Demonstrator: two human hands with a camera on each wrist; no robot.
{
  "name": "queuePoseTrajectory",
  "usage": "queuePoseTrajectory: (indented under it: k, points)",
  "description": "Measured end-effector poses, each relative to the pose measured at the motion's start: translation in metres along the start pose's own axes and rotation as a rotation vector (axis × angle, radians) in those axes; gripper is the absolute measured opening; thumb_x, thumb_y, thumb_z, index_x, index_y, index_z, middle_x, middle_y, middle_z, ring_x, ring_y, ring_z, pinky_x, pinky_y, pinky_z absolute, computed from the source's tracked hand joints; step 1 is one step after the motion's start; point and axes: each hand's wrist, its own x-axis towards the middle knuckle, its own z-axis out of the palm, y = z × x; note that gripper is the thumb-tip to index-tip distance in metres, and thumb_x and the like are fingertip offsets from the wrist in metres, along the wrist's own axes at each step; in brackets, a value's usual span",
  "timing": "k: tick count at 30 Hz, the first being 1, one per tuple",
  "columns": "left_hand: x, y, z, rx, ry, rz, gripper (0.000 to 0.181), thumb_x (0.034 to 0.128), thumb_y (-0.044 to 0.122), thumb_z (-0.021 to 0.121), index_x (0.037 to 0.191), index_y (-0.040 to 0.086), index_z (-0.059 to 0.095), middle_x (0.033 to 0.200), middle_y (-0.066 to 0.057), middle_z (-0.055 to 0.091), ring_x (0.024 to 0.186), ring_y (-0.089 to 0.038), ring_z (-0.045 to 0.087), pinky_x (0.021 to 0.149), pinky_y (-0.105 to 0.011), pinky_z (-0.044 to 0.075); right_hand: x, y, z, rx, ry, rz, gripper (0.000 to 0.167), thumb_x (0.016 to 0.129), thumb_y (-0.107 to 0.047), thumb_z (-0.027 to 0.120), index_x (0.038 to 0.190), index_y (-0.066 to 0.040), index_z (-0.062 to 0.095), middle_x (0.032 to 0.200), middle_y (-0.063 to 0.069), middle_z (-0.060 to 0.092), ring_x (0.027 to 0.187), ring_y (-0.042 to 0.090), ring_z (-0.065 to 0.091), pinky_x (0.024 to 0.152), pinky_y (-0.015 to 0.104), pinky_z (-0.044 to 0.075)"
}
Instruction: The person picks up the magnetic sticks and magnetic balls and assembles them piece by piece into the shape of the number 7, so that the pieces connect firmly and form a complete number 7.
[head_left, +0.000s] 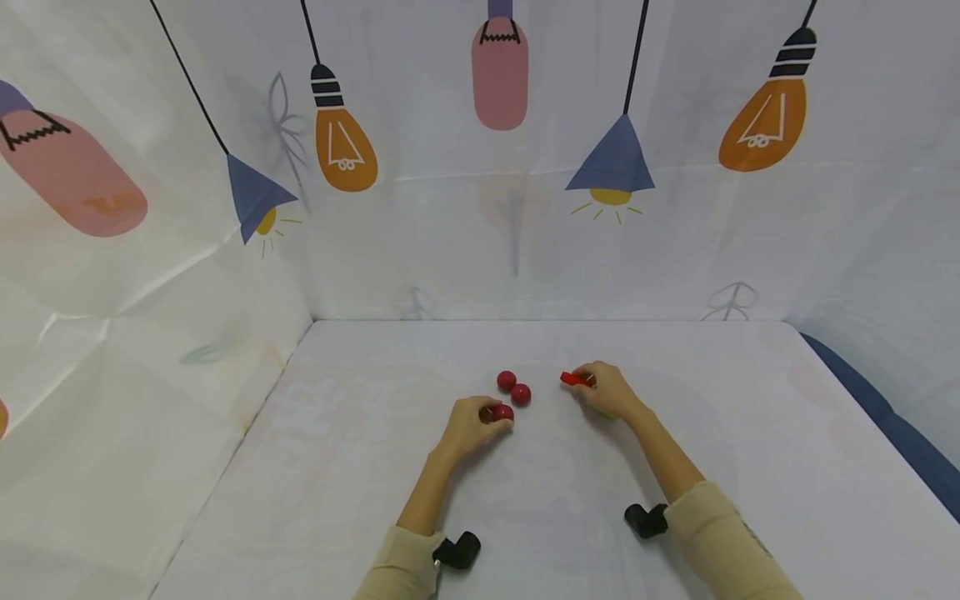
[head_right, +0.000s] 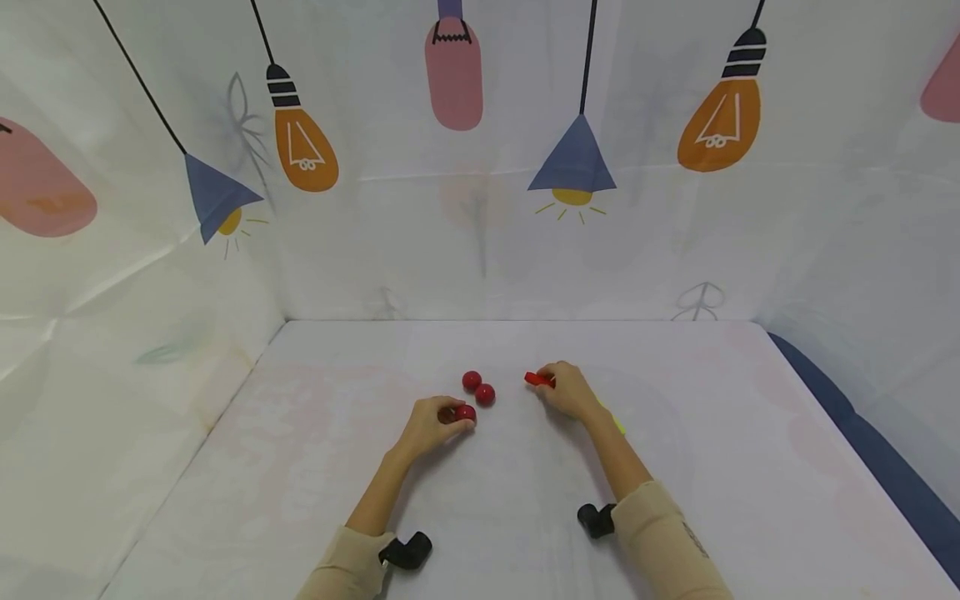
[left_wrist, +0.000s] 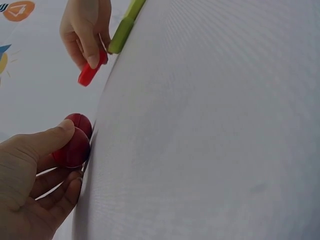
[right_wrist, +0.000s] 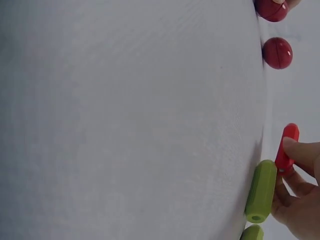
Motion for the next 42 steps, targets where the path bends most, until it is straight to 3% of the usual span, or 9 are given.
queuePoseTrajectory:
  k: [14, 20, 42]
  points:
    - [-0.002, 0.002, 0.0, -0.016, -0.004, -0.03, 0.033, 0.0795, 0.02, 0.075, 0.105, -0.001, 0.068, 0.089, -0.007, 0.066, 0.077, -0.014, 0.057, 0.069, -0.023, 0.049, -0.012, -0.011, -0.003, 0.025, -0.029, -0.018, 0.023, 0.085, 0.001, 0.06, 0.107, 0.006, 0.064, 0.101, 0.016, 0.064, 0.089, 0.028, 0.056, 0.081, 0.043, 0.049]
    - [-0.001, 0.001, 0.001, -0.015, -0.003, -0.016, 0.033, 0.0791, 0.019, 0.076, 0.104, -0.002, 0.068, 0.088, -0.008, 0.067, 0.077, -0.014, 0.058, 0.069, -0.022, 0.049, -0.015, -0.015, -0.002, 0.023, -0.048, -0.044, 0.023, 0.085, 0.001, 0.061, 0.107, 0.007, 0.064, 0.103, 0.018, 0.065, 0.093, 0.03, 0.058, 0.08, 0.043, 0.05]
    - [-0.001, 0.001, 0.001, -0.014, -0.007, -0.027, 0.032, 0.0792, 0.021, 0.076, 0.104, 0.002, 0.069, 0.088, -0.005, 0.066, 0.076, -0.013, 0.056, 0.068, -0.022, 0.048, -0.023, -0.031, 0.008, 0.082, -0.133, -0.052, 0.023, 0.084, -0.001, 0.065, 0.107, 0.002, 0.066, 0.099, 0.011, 0.065, 0.086, 0.022, 0.054, 0.079, 0.038, 0.049]
